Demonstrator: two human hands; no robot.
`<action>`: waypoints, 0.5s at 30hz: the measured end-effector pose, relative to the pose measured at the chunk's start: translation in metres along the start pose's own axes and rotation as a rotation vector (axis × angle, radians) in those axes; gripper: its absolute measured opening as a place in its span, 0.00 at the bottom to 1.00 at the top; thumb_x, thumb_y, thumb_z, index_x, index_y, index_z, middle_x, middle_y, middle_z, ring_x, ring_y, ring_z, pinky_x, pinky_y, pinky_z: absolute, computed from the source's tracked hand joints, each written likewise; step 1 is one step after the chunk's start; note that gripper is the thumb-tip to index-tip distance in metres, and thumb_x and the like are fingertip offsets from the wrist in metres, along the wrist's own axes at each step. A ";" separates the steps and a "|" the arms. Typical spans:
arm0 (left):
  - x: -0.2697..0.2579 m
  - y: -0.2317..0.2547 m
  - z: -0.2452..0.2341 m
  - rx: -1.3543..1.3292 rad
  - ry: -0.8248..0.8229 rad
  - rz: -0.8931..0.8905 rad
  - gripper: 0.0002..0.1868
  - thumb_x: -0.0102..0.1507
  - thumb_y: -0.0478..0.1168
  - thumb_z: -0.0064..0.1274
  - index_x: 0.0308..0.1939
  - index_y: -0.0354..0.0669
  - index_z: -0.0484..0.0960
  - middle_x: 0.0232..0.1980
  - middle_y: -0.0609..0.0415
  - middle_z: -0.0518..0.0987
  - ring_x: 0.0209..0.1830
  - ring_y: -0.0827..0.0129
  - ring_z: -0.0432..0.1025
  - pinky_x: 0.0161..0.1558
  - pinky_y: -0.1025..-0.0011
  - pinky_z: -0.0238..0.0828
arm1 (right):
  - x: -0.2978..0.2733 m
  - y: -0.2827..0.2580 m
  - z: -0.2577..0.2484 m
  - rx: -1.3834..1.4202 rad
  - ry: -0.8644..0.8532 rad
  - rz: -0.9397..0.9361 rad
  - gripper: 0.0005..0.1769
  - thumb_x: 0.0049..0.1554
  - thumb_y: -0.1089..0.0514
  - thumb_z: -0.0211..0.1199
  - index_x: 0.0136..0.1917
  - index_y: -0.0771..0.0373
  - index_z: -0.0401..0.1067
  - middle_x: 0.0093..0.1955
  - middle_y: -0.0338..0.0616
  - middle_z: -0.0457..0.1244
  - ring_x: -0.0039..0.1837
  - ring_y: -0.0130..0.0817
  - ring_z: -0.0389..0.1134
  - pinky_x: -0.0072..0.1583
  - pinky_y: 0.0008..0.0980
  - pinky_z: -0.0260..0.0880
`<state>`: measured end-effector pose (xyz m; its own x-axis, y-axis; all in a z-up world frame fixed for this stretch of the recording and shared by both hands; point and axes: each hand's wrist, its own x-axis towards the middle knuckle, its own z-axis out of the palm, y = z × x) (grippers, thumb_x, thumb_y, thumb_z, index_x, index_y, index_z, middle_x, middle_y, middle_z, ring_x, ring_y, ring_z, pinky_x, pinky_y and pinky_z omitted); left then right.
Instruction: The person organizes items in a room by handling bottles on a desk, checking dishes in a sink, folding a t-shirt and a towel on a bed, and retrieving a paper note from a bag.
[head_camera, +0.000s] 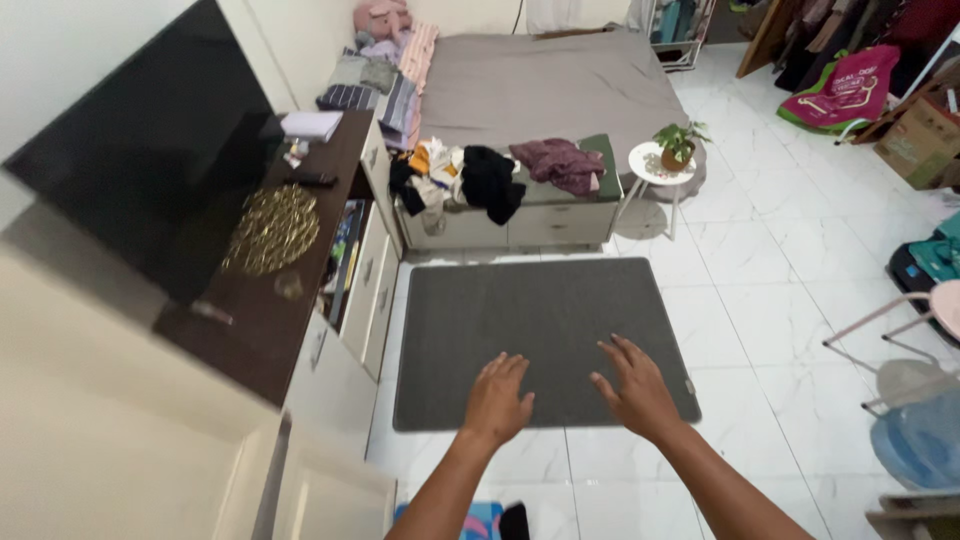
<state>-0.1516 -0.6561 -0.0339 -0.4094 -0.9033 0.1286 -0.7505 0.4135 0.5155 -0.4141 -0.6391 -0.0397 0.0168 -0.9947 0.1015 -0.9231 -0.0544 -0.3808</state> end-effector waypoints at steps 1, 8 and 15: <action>0.021 -0.008 -0.002 0.002 -0.007 0.000 0.32 0.61 0.41 0.60 0.68 0.36 0.70 0.72 0.43 0.68 0.77 0.49 0.55 0.74 0.54 0.47 | 0.020 0.004 0.003 -0.023 -0.003 0.007 0.34 0.60 0.40 0.58 0.76 0.51 0.59 0.81 0.45 0.48 0.82 0.48 0.46 0.77 0.50 0.50; 0.161 -0.046 -0.012 0.005 -0.019 0.046 0.30 0.59 0.40 0.61 0.65 0.37 0.73 0.70 0.43 0.71 0.74 0.49 0.59 0.73 0.54 0.52 | 0.157 0.020 0.005 0.063 0.033 0.029 0.34 0.59 0.42 0.60 0.74 0.53 0.61 0.81 0.47 0.49 0.81 0.49 0.48 0.76 0.49 0.52; 0.308 -0.104 0.020 -0.009 -0.009 0.025 0.29 0.59 0.41 0.61 0.64 0.38 0.75 0.68 0.44 0.73 0.73 0.50 0.62 0.72 0.55 0.55 | 0.308 0.071 0.026 0.087 0.011 0.029 0.35 0.57 0.43 0.61 0.74 0.54 0.61 0.80 0.48 0.50 0.80 0.50 0.49 0.76 0.50 0.52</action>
<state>-0.2099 -0.9755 -0.0650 -0.4328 -0.8914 0.1344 -0.7350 0.4353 0.5199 -0.4641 -0.9515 -0.0596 -0.0135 -0.9950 0.0991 -0.8862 -0.0339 -0.4620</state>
